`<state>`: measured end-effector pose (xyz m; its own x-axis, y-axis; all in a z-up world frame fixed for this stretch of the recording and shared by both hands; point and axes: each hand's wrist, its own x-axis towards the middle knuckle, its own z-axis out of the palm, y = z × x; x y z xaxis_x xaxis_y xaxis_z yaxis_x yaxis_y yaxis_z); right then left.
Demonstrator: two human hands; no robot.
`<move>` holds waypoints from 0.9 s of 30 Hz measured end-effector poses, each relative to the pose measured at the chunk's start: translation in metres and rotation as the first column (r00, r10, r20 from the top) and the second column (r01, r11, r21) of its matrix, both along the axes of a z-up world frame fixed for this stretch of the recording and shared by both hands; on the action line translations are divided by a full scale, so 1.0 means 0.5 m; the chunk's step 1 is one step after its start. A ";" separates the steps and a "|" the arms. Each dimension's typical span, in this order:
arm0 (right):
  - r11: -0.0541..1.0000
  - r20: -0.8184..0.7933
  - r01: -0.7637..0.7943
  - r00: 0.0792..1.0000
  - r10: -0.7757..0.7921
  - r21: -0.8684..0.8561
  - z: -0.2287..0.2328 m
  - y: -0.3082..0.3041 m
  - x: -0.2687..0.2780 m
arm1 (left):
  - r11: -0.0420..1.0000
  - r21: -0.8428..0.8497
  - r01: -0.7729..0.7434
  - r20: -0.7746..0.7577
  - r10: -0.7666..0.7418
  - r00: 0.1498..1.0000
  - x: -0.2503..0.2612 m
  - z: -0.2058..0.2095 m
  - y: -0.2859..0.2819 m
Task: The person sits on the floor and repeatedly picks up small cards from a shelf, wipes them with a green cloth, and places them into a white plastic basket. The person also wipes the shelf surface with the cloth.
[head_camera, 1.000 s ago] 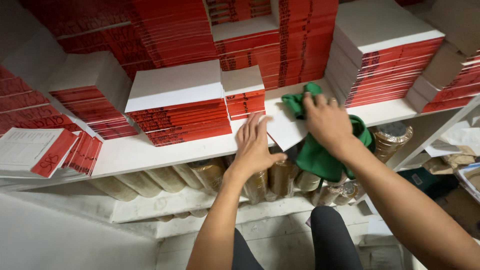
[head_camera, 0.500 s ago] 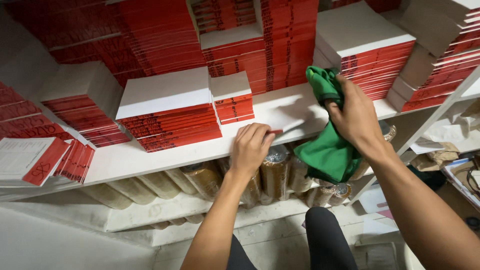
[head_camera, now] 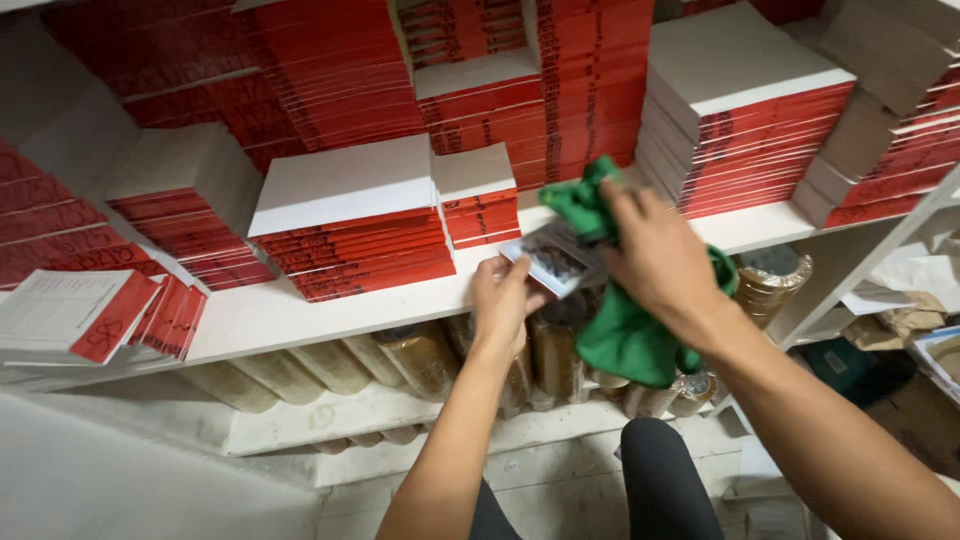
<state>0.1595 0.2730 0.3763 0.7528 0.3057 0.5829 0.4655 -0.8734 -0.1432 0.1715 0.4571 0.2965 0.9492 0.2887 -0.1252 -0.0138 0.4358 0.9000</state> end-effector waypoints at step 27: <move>0.874 0.397 0.294 0.908 -0.130 -0.387 -0.119 0.063 0.083 | 0.983 0.004 0.185 -0.032 -0.184 0.982 -0.002 -0.035 0.031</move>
